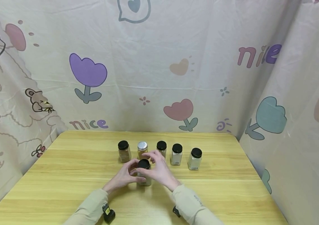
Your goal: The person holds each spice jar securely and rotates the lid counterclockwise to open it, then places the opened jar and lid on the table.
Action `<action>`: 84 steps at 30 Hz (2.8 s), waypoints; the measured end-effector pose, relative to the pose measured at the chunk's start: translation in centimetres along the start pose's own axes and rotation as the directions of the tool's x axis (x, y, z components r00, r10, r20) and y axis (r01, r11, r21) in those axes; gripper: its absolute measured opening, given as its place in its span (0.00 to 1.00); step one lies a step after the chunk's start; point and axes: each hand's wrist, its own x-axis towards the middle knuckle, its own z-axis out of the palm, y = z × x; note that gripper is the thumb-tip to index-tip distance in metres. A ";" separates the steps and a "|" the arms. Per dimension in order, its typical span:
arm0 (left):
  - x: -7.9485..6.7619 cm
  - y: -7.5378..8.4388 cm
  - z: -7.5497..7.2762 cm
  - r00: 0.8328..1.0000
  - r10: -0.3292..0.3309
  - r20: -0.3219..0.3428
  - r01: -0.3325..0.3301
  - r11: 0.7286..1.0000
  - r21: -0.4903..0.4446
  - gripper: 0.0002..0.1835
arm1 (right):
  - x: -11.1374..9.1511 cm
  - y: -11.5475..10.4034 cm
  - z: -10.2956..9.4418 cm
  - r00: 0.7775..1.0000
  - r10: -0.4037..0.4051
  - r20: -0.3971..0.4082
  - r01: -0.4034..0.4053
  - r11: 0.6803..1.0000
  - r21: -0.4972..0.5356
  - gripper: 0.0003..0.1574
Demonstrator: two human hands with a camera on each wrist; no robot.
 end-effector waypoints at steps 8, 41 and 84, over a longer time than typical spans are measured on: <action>0.0 0.0 0.1 1.000 0.008 0.003 -0.008 1.000 -0.017 0.28 | 0.1 -0.1 0.6 0.997 -0.009 -0.070 0.005 0.999 -0.051 0.25; 0.0 -0.1 0.1 1.000 0.013 0.002 -0.013 1.000 -0.010 0.28 | 0.1 -0.2 0.6 0.995 -0.071 -0.068 0.065 0.994 -0.087 0.26; -0.1 0.0 0.1 1.000 -0.030 -0.007 0.030 1.000 0.009 0.28 | -0.2 -0.1 0.5 0.996 -0.087 -0.030 0.086 0.995 -0.052 0.32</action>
